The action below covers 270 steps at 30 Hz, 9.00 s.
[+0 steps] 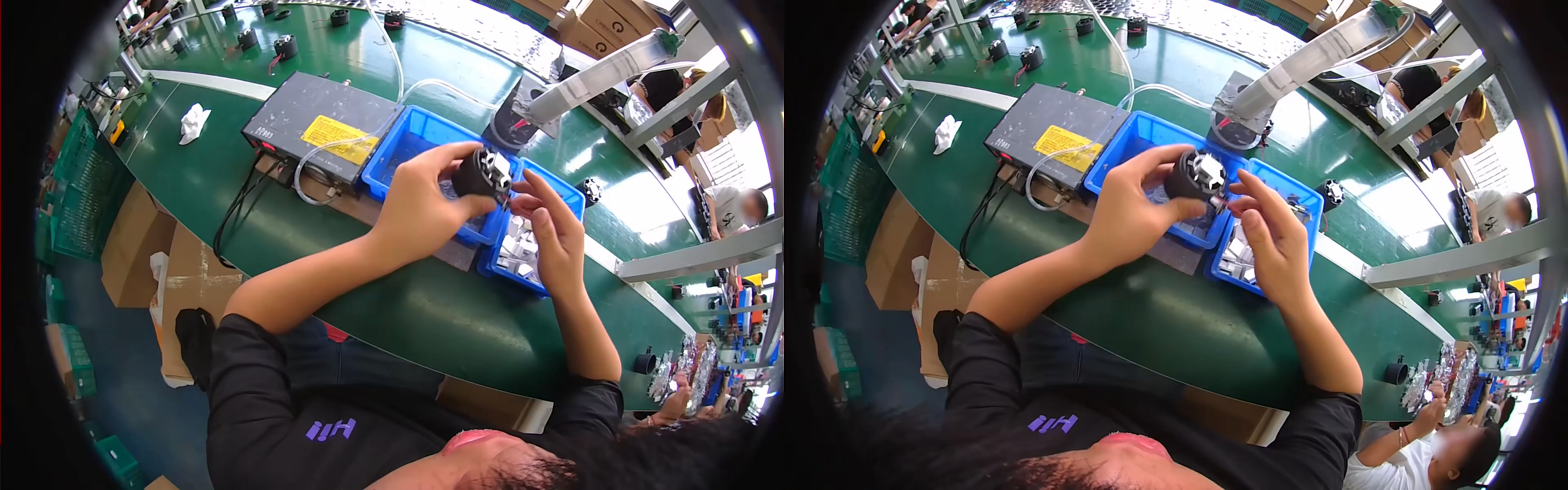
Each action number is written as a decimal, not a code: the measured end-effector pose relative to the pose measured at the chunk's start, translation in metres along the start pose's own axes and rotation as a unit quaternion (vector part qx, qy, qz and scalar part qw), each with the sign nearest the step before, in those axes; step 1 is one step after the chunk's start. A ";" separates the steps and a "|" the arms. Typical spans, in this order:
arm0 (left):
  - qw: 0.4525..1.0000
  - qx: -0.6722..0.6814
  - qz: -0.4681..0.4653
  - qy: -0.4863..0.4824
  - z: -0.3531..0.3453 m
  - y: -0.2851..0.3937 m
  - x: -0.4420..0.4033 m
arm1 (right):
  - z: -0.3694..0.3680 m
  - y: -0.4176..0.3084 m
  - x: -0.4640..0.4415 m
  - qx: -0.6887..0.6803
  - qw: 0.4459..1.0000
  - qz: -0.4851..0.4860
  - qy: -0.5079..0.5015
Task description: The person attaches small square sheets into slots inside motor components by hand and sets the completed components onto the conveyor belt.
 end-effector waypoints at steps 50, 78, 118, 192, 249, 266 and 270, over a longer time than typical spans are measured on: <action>0.950 -0.133 -0.279 -0.048 -0.030 0.013 0.032 | 0.216 0.166 -0.031 0.248 0.913 -0.214 0.243; 0.924 -0.126 -0.362 -0.015 -0.008 0.010 0.028 | 0.107 -0.002 -0.077 0.233 0.966 0.006 0.110; 0.976 0.207 -0.057 -0.045 -0.016 -0.015 -0.044 | -0.008 -0.031 -0.018 0.212 0.951 0.193 0.118; 0.958 0.092 -0.020 -0.271 -0.004 -0.004 0.004 | 0.001 -0.002 -0.030 -0.162 0.960 -0.124 -0.192; 0.988 0.147 -0.011 -0.052 -0.006 -0.018 -0.042 | -0.014 -0.001 -0.018 0.011 0.998 -0.022 0.063; 0.982 0.180 0.014 -0.058 -0.008 -0.012 -0.042 | -0.011 0.001 -0.018 -0.028 0.997 -0.014 0.067; 0.980 0.191 0.015 -0.055 -0.007 -0.012 -0.042 | -0.011 0.002 -0.020 -0.054 0.997 -0.010 0.058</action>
Point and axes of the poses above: each hand's wrist, its own x-axis away from the middle knuckle, its own z-axis out of the back of the hand, y = z × x, the point moved 5 cm from there along -x, towards the middle knuckle, and after that the axes turned 6 degrees about x, right-handed, at the moved point
